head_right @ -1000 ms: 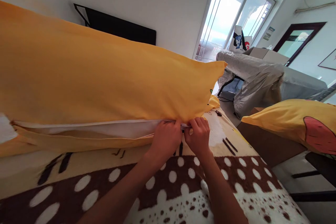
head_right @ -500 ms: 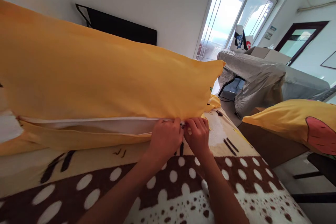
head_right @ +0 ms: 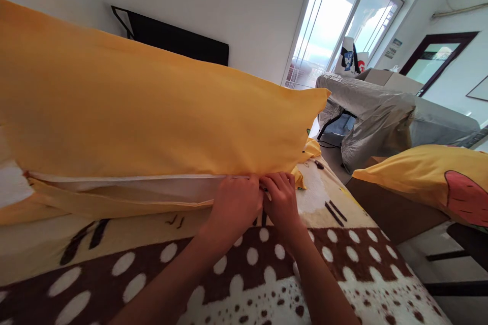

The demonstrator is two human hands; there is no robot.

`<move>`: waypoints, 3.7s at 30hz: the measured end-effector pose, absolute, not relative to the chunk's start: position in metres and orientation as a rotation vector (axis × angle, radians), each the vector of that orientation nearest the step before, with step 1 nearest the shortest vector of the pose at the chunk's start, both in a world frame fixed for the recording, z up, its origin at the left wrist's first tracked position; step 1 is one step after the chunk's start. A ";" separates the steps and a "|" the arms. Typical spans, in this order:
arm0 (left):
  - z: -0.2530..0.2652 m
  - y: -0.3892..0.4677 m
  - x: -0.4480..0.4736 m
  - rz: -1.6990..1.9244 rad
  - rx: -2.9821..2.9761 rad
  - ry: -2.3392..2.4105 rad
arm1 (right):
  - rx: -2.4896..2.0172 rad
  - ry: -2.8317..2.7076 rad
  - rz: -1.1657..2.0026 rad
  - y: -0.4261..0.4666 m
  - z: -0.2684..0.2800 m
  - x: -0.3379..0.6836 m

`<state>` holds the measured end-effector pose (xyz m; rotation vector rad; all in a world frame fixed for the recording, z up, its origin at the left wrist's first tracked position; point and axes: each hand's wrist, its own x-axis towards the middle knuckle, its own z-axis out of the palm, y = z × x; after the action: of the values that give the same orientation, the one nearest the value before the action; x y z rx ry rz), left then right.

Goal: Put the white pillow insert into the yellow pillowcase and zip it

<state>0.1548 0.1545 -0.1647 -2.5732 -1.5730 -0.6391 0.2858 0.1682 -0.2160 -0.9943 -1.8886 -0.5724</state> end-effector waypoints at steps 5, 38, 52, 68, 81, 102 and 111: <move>-0.154 0.159 0.145 -0.510 -2.576 -1.720 | -0.989 -1.933 -0.653 0.172 -0.217 0.284; -0.147 0.169 0.112 -0.418 -2.622 -1.822 | -1.065 -1.941 -0.571 0.174 -0.221 0.283; -0.141 0.162 0.107 -0.366 -2.552 -1.825 | -1.085 -1.930 -0.540 0.175 -0.222 0.284; -0.143 0.161 0.111 -0.425 -2.463 -1.810 | -1.084 -1.898 -0.421 0.185 -0.232 0.286; -0.184 0.155 0.060 -0.517 -2.134 -1.051 | -1.061 -1.908 -0.491 0.184 -0.228 0.287; -0.219 0.149 0.033 -0.902 -2.169 -1.074 | -1.359 -1.969 -0.187 0.158 -0.162 0.137; -0.216 0.150 0.030 -0.923 -2.301 -1.274 | -1.410 -2.004 -0.052 0.162 -0.177 0.151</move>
<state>0.0301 0.1505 -0.2161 -2.3012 -1.2739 -0.9227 0.1509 0.1617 -0.1775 -1.4102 -2.0044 -0.0517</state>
